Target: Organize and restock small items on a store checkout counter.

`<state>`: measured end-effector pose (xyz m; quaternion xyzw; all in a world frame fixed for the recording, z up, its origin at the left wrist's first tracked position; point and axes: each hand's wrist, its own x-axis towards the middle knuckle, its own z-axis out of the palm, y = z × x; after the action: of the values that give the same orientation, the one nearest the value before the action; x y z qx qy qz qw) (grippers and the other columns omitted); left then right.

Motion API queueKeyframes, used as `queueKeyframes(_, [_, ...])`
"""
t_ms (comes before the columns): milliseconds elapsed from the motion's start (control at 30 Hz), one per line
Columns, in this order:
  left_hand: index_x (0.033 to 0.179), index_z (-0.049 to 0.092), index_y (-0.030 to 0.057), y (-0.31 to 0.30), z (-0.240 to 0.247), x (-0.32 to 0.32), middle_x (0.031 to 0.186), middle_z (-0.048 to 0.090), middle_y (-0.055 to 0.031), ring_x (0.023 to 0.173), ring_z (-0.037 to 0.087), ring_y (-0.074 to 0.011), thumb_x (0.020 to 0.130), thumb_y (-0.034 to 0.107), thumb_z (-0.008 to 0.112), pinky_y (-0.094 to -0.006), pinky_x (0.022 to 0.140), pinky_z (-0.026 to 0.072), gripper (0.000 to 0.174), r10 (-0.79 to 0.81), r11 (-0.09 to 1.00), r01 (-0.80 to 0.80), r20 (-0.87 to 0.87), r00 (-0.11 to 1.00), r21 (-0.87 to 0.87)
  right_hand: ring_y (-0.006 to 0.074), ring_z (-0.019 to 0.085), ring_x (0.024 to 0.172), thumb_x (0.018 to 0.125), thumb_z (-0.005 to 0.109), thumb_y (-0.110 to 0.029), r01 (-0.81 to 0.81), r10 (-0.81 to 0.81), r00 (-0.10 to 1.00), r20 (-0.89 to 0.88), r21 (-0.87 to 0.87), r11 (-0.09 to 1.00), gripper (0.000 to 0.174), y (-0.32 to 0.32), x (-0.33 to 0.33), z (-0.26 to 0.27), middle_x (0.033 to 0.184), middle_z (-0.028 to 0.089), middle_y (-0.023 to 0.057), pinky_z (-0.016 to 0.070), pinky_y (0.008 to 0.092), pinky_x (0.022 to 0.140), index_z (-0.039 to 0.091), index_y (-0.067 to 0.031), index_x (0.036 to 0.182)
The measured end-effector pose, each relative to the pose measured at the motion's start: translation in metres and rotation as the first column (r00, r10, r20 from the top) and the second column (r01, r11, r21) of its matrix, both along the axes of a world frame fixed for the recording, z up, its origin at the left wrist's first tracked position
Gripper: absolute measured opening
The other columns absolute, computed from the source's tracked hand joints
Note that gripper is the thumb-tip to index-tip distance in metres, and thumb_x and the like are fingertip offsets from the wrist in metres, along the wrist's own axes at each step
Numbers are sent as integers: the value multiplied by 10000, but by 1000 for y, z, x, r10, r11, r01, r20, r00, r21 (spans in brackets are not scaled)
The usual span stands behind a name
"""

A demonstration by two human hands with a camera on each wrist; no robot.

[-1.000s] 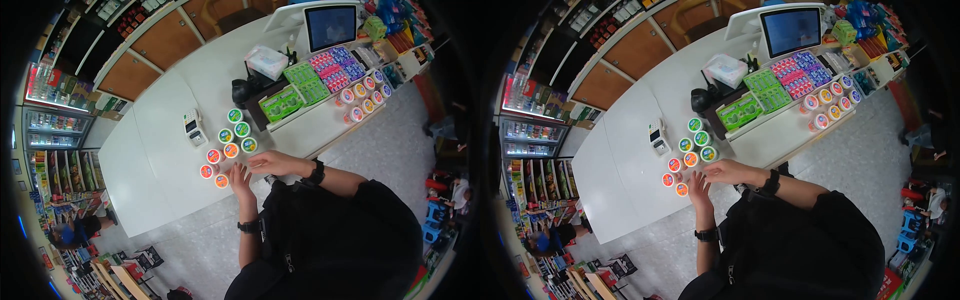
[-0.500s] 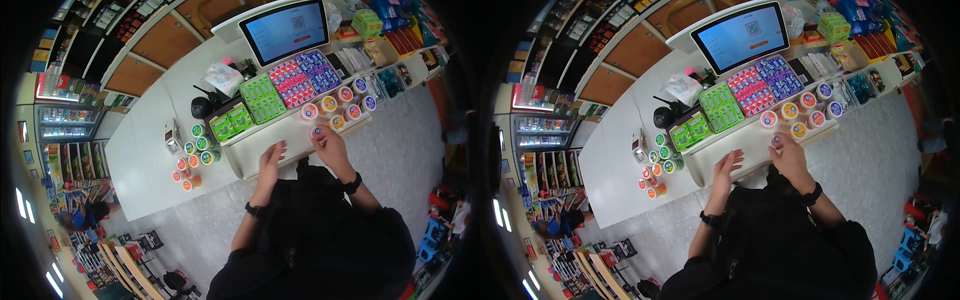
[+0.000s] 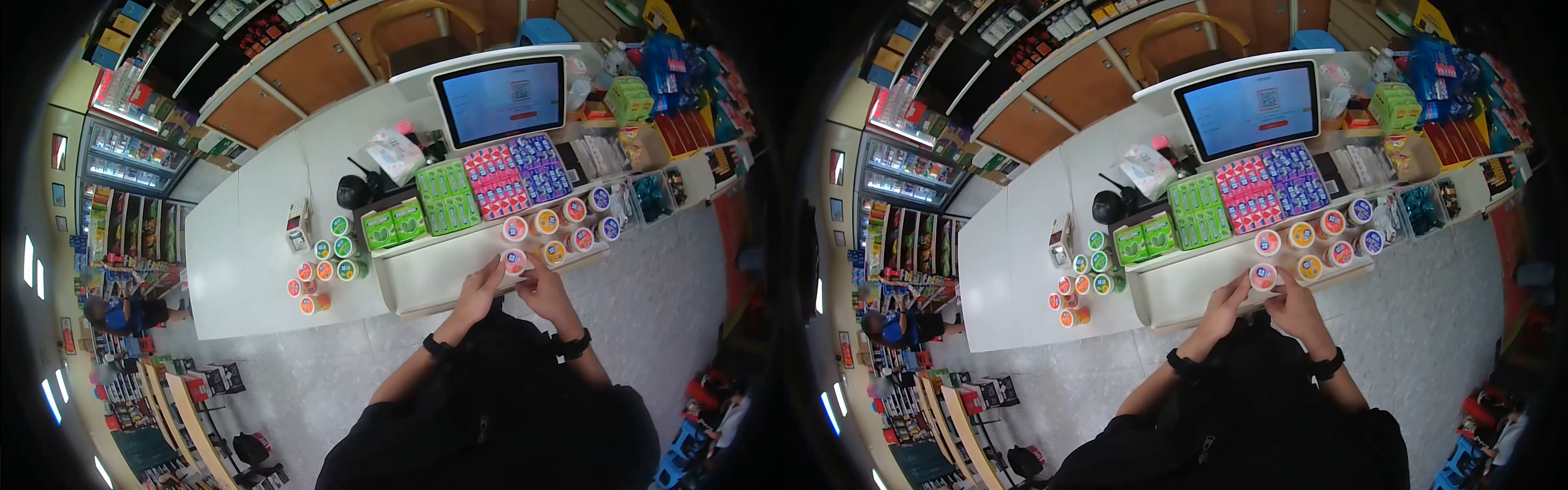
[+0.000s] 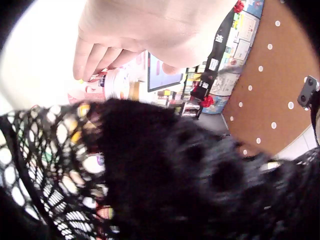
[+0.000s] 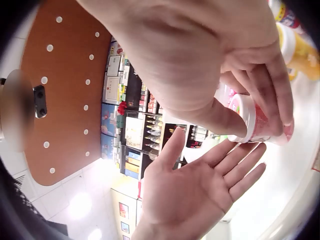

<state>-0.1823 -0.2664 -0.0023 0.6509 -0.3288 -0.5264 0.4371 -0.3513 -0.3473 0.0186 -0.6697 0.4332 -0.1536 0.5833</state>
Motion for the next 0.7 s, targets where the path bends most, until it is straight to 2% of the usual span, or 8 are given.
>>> queueKeyframes(67, [1355,475,-85,9,28,15,1226,616,-259,1161,591,-270,979,364,539,-338,990,425,589,80,982,-87,-49,996,-168,217,705,910,810,661,-28,-48,47,999,25,10,999,637,-3,14,27,1003,702,163,551,310,781,407,-4,1394])
queueKeyframes(133, [1341,501,-71,18,44,35,1216,624,-240,1140,598,-249,976,300,550,-350,975,431,523,135,968,-140,-41,990,-208,208,696,942,820,654,-7,-121,112,977,179,35,992,628,-5,35,47,1002,693,144,544,314,828,404,0,1396])
queueKeyframes(200, [1310,530,-73,28,55,57,1204,631,-210,1108,600,-234,1006,321,485,-352,952,438,500,261,917,-228,60,963,-326,209,686,977,826,655,-3,-199,195,949,250,-7,980,649,-7,64,55,1022,680,144,533,316,868,379,9,1413])
queueKeyframes(233, [1285,555,-66,32,62,66,1194,633,-190,1049,602,-242,1034,386,377,-362,905,455,547,335,878,-287,64,940,-382,212,682,986,824,658,-5,-246,245,924,294,-37,969,671,-8,81,56,1039,675,151,528,316,878,361,13,1426])
queueKeyframes(267, [1285,555,-66,35,62,79,1194,633,-190,1049,602,-242,1034,386,377,-362,905,455,547,343,872,-294,60,937,-392,215,679,995,823,661,-7,-289,295,895,336,-70,955,693,-8,97,56,1056,670,158,524,315,888,343,16,1438])
queueKeyframes(367, [1312,556,-22,39,60,118,1155,633,-190,986,600,-268,1047,465,203,-367,838,471,657,495,822,-391,181,850,-413,235,669,1029,826,660,-20,-385,402,847,349,-120,915,745,-8,150,49,1091,662,178,528,331,877,286,19,1469])
queueKeyframes(533, [1314,560,-10,42,47,168,1119,640,-190,954,597,-256,1056,429,176,-352,819,471,637,604,752,-491,161,780,-440,259,664,1046,834,649,-47,-459,480,820,311,-141,877,792,-3,213,36,1132,653,203,535,341,866,214,37,1491])
queueKeyframes(700, [1324,551,-10,40,31,188,1153,635,-173,969,593,-245,1058,432,189,-346,816,468,630,551,814,-488,151,821,-315,271,665,1042,825,613,-28,-469,479,840,256,-102,877,797,-4,230,21,1159,642,211,541,340,861,192,36,1499])
